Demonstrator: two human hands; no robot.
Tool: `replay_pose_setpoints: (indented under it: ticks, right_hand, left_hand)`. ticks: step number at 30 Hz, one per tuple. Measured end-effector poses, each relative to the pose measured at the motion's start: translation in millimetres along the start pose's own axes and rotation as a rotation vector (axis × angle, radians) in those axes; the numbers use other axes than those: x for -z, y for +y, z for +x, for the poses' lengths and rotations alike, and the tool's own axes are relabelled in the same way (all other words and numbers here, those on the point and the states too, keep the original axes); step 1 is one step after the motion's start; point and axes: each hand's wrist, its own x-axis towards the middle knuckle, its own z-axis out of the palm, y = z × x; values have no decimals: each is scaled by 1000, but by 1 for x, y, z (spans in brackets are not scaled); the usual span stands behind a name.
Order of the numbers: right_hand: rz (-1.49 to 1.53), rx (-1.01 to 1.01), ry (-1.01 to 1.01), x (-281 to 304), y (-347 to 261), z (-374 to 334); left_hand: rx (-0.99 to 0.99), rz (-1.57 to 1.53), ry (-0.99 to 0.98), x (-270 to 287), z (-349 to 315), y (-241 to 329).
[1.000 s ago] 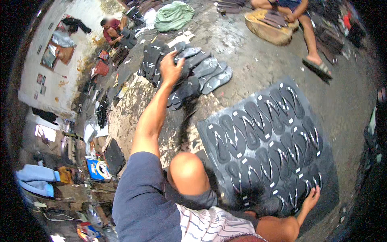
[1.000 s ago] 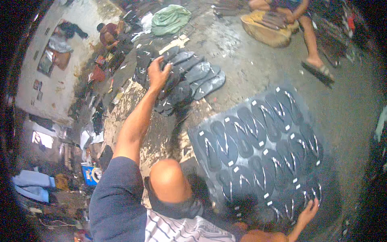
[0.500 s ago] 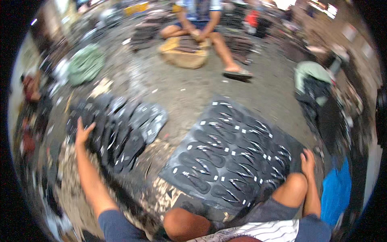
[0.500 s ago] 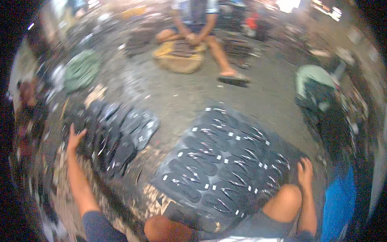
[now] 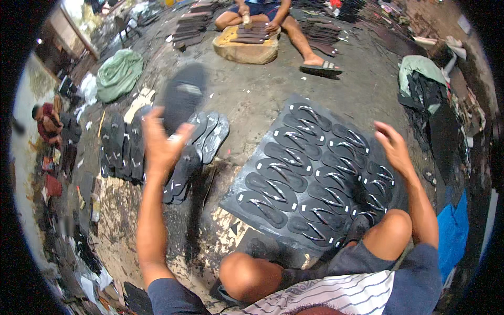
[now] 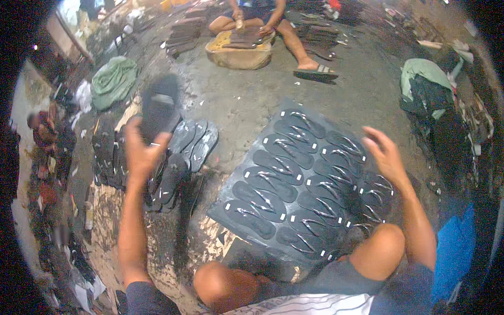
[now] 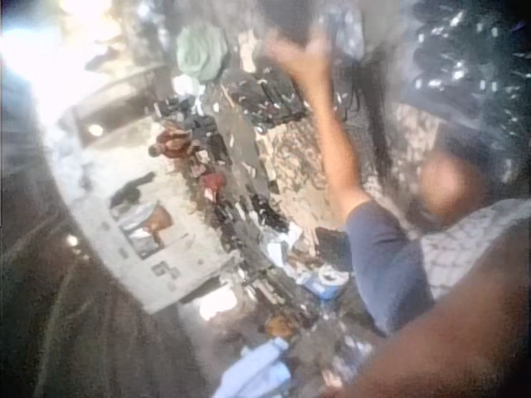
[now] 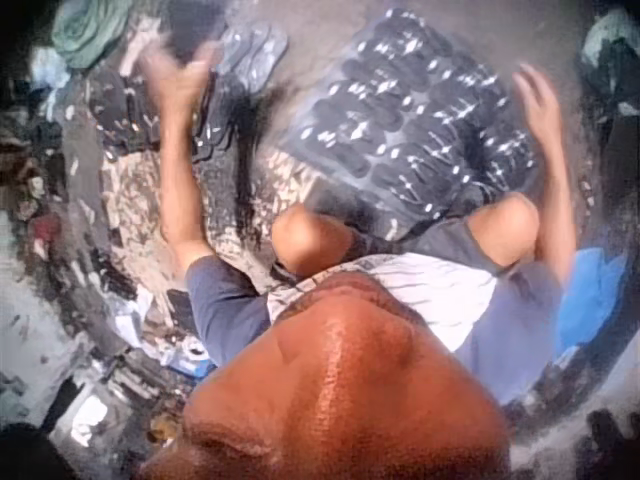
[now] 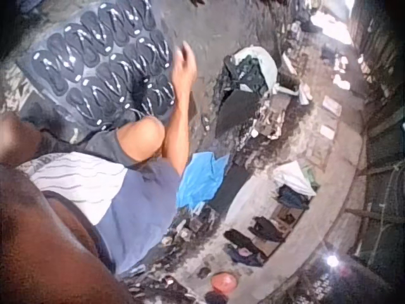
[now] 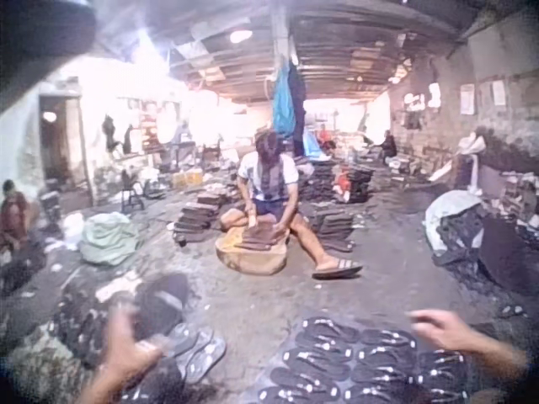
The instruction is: The person sits on the floor and repeatedly picks up black flip-flops, placing them in neat rows on a large black mat. The person handles the flip-flops one at a time, aligning them in parallel lines.
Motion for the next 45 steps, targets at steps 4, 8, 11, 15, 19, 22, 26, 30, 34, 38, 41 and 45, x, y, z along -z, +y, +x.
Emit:
replay_pose_setpoints:
  ticks: [4,8,11,15,19,22,26,30,34,38,41,45]
  right_hand:
    - [556,221,-265,-48,-95,55]
    - [729,243,-137,-33,-64,53]
    - [768,176,-40,-7,-15,39]
    - [890,194,87,0,47,23]
    - [1056,185,112,21,94,17]
    - [1109,159,110,40,131,15]
    - [1203,23,207,72,181,13]
    - [1234,-16,324,86,227,19]
    - [1534,-264,480,58,241,22]
    - [1213,-82,418,22,213,3]
    - [1097,-101,416,19,224,-1]
    - [1518,-252,350,11,237,-1]
  left_hand:
    - [-60,-333,-358,-72,-22,147]
    - [8,-483,-498,-139,-37,247]
    - [-6,-655,-603,-176,-40,290]
    - [75,-833,-717,-222,-17,367]
    - [492,-1185,-901,-256,-20,415]
    - [563,-1254,-956,-279,-24,448]
    - [498,-1187,-977,-310,-40,446]
    - [526,-1049,-1399,-308,-61,450]
    - [468,-999,-1287,-329,-66,476]
    - [580,-1156,-1225,-348,-77,498]
    - [526,-1132,-1218,-358,-86,498]
    - [513,-1115,-1151,-376,-91,511]
